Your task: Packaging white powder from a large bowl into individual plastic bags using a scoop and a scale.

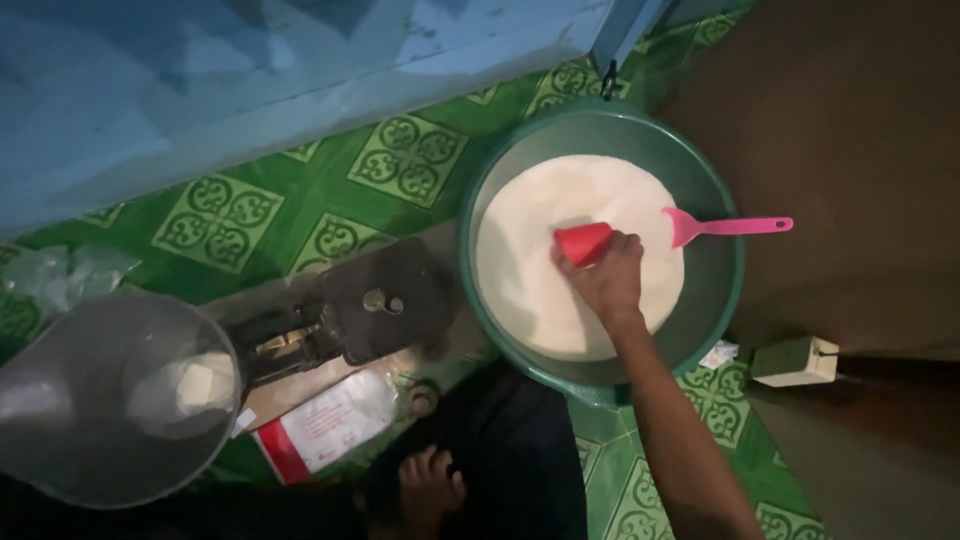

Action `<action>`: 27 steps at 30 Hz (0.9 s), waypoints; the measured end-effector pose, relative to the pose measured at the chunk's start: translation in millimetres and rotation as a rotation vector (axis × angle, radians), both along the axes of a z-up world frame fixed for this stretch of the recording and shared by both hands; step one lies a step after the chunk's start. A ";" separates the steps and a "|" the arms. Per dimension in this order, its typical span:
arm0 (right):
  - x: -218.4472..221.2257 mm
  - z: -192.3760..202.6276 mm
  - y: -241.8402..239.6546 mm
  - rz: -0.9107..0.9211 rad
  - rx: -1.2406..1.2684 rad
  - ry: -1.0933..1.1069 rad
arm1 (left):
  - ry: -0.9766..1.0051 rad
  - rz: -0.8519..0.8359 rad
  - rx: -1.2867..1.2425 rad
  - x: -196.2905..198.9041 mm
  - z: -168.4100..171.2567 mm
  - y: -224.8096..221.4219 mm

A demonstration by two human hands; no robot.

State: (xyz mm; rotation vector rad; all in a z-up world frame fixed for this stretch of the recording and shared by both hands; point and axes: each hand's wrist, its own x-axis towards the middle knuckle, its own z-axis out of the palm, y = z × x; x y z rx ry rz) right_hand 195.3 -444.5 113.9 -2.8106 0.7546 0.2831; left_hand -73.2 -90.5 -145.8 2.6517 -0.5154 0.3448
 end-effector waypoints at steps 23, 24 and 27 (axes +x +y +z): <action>-44.5 -19.4 -53.7 -0.169 0.891 -0.736 | -0.084 0.020 -0.008 7.2 37.5 -6.9; -46.7 -18.9 -52.9 -0.132 0.939 -0.811 | -0.111 0.027 -0.010 10.1 43.3 -8.7; -50.3 -13.3 -46.6 -0.098 0.975 -0.889 | -0.112 0.040 -0.023 9.6 45.8 -9.5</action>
